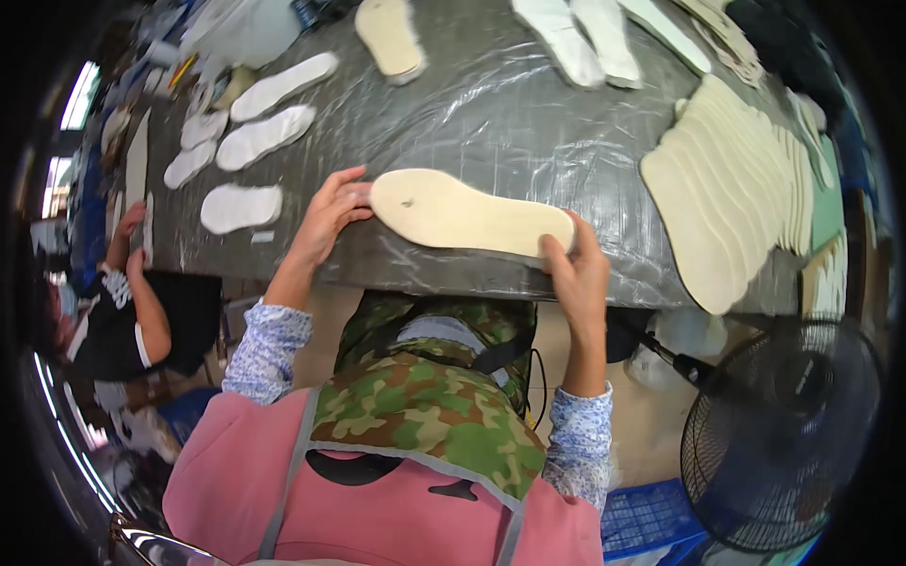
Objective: Applying glue and assembling footwear insoles.
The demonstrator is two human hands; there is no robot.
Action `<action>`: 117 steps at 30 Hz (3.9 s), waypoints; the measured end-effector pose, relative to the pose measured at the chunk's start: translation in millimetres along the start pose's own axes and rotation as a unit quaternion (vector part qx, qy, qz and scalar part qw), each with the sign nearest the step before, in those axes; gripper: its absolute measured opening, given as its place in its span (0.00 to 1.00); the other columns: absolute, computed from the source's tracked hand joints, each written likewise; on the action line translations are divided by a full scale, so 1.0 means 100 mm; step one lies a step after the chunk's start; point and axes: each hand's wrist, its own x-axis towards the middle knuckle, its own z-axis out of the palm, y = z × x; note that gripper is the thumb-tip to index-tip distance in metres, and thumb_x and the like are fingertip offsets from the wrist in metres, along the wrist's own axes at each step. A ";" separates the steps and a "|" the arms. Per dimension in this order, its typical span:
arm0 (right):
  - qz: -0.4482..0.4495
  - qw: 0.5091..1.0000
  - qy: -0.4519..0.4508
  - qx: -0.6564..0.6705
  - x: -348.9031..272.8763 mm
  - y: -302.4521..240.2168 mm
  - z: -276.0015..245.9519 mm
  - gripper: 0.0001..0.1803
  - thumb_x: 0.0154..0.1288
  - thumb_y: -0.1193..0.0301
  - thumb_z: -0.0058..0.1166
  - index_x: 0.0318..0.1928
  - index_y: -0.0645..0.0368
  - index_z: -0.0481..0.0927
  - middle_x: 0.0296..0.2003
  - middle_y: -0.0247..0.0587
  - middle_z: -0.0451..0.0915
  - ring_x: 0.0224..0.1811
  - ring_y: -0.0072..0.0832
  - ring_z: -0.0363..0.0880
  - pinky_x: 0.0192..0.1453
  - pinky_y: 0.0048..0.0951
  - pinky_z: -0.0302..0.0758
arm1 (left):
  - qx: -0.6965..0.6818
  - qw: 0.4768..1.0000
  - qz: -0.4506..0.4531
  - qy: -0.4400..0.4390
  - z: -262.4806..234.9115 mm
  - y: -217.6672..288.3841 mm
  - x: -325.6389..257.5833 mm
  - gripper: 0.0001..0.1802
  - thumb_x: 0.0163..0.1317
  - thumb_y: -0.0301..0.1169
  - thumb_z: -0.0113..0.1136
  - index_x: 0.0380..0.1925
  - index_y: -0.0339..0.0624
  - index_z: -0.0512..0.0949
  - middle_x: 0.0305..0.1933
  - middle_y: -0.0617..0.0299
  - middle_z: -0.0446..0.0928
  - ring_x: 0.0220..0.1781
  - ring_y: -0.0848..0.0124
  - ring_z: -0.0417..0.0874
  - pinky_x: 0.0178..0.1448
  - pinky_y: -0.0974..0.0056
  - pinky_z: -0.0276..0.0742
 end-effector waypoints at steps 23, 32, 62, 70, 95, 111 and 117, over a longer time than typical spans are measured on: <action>0.241 0.849 -0.053 0.467 0.10 0.24 -0.29 0.12 0.65 0.71 0.45 0.44 0.68 0.74 0.30 0.44 0.81 0.19 0.26 0.73 0.22 0.21 0.77 | -0.268 0.927 0.170 -0.198 0.64 0.78 -0.04 0.28 0.62 0.21 0.48 0.64 0.39 0.63 0.52 0.62 0.69 0.50 0.72 0.77 0.56 0.65 0.76; 0.252 0.785 -0.154 0.544 -0.06 -0.04 -0.09 0.21 0.73 0.57 0.38 0.47 0.64 0.73 0.29 0.46 0.78 0.21 0.27 0.75 0.20 0.22 0.73 | 0.068 0.936 0.336 0.080 0.49 0.82 0.16 0.08 0.64 0.24 0.52 0.43 0.43 0.69 0.44 0.65 0.71 0.43 0.78 0.71 0.48 0.71 0.68; 0.006 0.971 -0.200 0.131 -0.31 -0.52 0.26 0.30 0.74 0.50 0.35 0.48 0.68 0.77 0.30 0.41 0.81 0.30 0.24 0.79 0.37 0.24 0.75 | -0.135 0.980 0.146 0.024 -0.32 0.09 0.02 0.18 0.63 0.20 0.41 0.52 0.40 0.70 0.50 0.63 0.75 0.52 0.75 0.76 0.54 0.66 0.72; -0.194 0.972 -0.094 -0.090 -0.28 -0.65 0.56 0.23 0.61 0.66 0.59 0.52 0.68 0.72 0.37 0.47 0.77 0.33 0.30 0.79 0.36 0.32 0.77 | -0.045 0.999 0.024 0.017 -0.33 0.03 0.16 0.16 0.62 0.22 0.43 0.51 0.39 0.70 0.43 0.62 0.78 0.40 0.76 0.79 0.38 0.72 0.74; -0.029 0.921 -0.102 0.374 0.19 -0.24 0.57 0.32 0.54 0.74 0.57 0.61 0.63 0.66 0.51 0.43 0.76 0.52 0.32 0.77 0.52 0.33 0.78 | -0.171 0.983 -0.067 -0.023 -0.12 -0.10 -0.43 0.17 0.66 0.25 0.49 0.54 0.38 0.64 0.35 0.62 0.74 0.25 0.76 0.72 0.29 0.71 0.69; 0.057 0.939 -0.038 0.336 0.40 -0.21 0.69 0.21 0.62 0.61 0.58 0.46 0.64 0.70 0.38 0.41 0.76 0.32 0.25 0.80 0.36 0.27 0.80 | -0.346 0.932 -0.108 -0.031 -0.22 -0.03 -0.41 0.15 0.71 0.30 0.42 0.52 0.35 0.71 0.35 0.58 0.77 0.29 0.74 0.78 0.30 0.73 0.74; 0.104 0.948 -0.010 0.301 0.42 -0.33 0.69 0.25 0.59 0.55 0.61 0.45 0.63 0.72 0.34 0.39 0.77 0.24 0.20 0.77 0.24 0.19 0.75 | -0.183 0.983 -0.026 -0.017 -0.14 0.08 -0.50 0.12 0.70 0.34 0.47 0.45 0.37 0.72 0.34 0.60 0.76 0.31 0.73 0.77 0.36 0.69 0.75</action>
